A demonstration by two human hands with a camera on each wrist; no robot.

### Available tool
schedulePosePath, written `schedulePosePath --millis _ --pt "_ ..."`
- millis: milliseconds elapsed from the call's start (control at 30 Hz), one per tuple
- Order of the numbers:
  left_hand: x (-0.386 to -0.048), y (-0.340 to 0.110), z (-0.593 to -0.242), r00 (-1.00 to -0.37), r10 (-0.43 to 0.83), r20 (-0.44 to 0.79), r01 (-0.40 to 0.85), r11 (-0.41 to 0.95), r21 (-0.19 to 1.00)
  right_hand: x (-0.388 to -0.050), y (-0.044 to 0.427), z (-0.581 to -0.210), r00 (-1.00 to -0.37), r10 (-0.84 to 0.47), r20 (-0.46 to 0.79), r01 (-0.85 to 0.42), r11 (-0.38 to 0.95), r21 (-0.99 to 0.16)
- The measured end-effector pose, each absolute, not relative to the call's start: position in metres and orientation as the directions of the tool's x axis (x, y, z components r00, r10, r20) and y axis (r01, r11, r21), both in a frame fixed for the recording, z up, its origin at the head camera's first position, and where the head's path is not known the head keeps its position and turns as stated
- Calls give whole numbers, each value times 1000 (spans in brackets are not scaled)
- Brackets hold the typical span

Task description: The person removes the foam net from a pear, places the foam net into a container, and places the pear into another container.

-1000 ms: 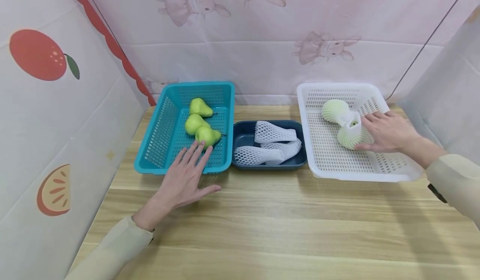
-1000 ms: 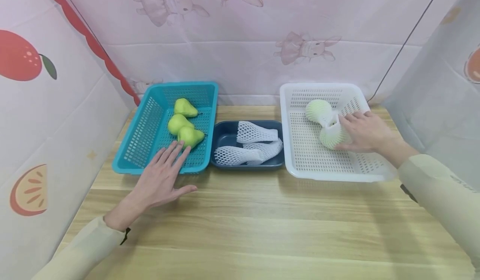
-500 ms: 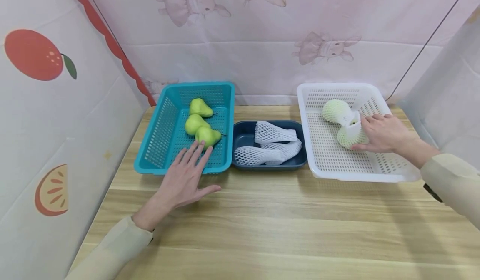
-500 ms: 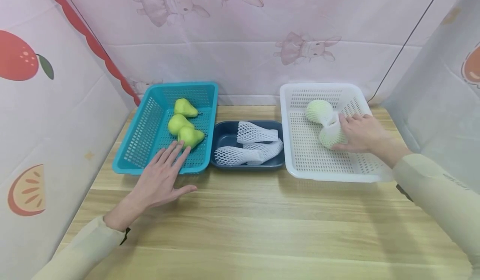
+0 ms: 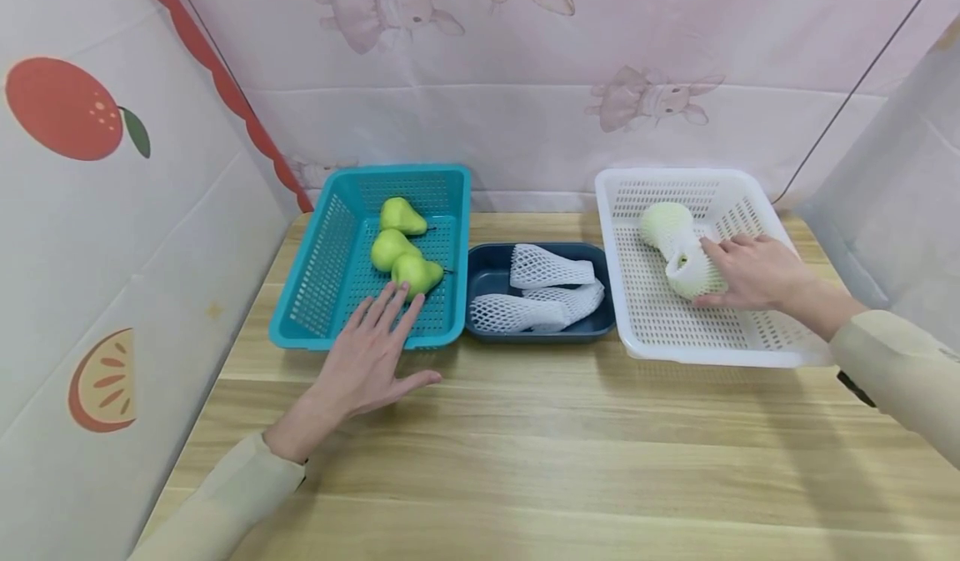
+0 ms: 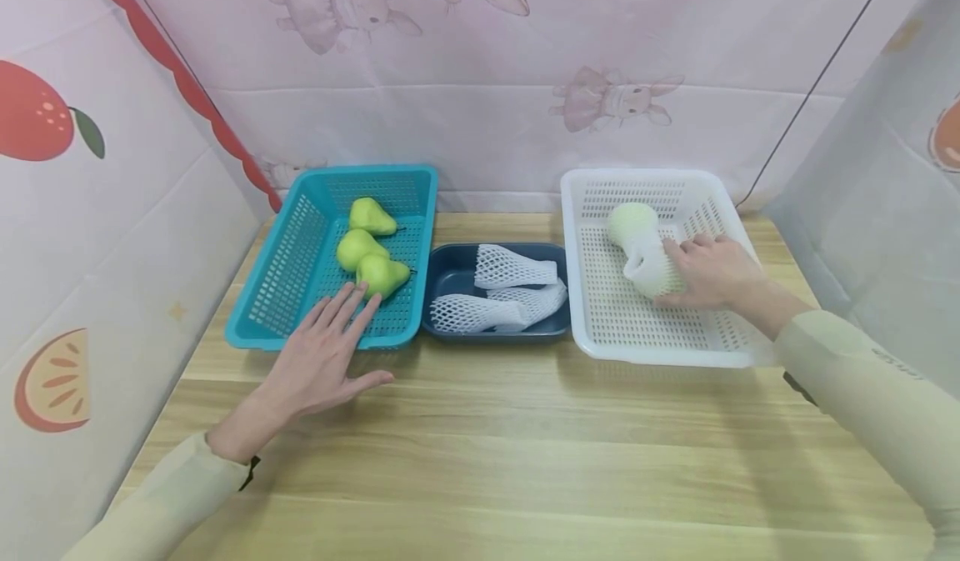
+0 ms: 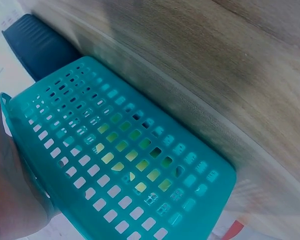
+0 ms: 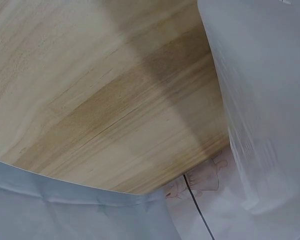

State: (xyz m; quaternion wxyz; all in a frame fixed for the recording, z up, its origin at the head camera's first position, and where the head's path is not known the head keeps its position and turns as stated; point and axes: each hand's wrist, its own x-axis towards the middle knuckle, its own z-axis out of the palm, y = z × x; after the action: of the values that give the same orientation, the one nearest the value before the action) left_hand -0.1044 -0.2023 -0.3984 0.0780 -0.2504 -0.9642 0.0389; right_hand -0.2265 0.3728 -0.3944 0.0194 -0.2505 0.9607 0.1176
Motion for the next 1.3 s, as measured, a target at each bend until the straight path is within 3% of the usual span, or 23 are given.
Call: schedulePosePath --millis 400,833,1300 --pt "-105 -202 -398 -860 492 134 479 870 -115 -227 372 -398 -846 -529 -61 -530 824 202" --pt "-105 -203 -398 -858 495 138 482 868 -118 -223 368 -396 -794 -608 13 -583 767 269" --pt "-106 -202 -396 -859 491 148 476 871 -125 -217 367 -366 -765 -639 75 -587 741 325"
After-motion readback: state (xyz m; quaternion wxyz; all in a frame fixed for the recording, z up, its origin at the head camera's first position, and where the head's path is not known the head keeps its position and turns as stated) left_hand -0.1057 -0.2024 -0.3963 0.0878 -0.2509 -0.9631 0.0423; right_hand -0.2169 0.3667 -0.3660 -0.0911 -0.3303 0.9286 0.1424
